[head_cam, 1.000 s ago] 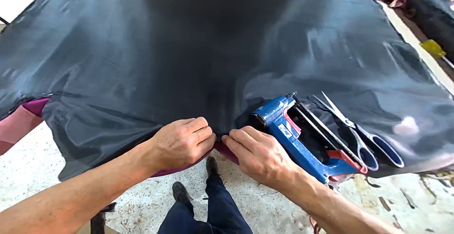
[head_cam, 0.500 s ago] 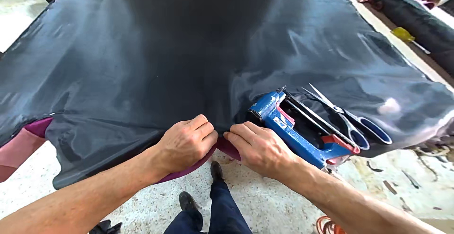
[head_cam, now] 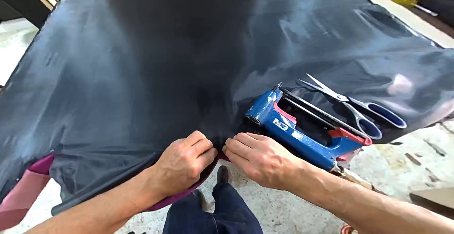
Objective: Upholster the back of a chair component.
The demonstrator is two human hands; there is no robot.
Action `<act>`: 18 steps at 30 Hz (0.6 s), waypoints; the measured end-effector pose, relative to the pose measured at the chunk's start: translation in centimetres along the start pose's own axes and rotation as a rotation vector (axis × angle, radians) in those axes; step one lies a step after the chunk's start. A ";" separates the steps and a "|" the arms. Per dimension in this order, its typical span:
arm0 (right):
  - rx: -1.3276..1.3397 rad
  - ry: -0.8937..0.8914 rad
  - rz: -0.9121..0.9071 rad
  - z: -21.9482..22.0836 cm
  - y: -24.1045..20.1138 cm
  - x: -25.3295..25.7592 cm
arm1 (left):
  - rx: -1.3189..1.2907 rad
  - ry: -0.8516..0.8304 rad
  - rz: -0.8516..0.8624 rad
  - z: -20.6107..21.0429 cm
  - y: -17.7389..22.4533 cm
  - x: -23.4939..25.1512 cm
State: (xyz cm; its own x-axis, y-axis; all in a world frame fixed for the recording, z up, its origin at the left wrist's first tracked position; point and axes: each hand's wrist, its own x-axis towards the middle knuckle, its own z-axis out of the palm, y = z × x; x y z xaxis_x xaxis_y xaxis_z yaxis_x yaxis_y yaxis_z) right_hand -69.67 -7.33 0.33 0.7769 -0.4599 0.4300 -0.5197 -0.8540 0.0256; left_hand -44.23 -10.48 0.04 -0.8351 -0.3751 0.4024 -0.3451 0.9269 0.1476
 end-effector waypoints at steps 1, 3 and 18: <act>-0.007 -0.006 0.003 -0.1 -0.1 0.1 | -0.014 -0.015 0.005 0.0 -0.1 0.0; -0.011 -0.017 0.013 -0.2 -0.2 0.3 | -0.039 -0.059 0.023 -0.3 -0.4 0.2; -0.059 -0.047 0.360 -0.4 -3.8 -0.2 | -0.221 -0.690 0.541 -4.0 -7.6 5.4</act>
State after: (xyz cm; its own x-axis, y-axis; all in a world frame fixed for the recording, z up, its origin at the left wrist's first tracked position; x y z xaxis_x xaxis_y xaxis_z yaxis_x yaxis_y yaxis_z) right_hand -68.00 -3.91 0.50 0.5549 -0.7406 0.3790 -0.7816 -0.6201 -0.0674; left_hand -44.42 -19.48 4.66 -0.9553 0.2527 -0.1532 0.1999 0.9344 0.2949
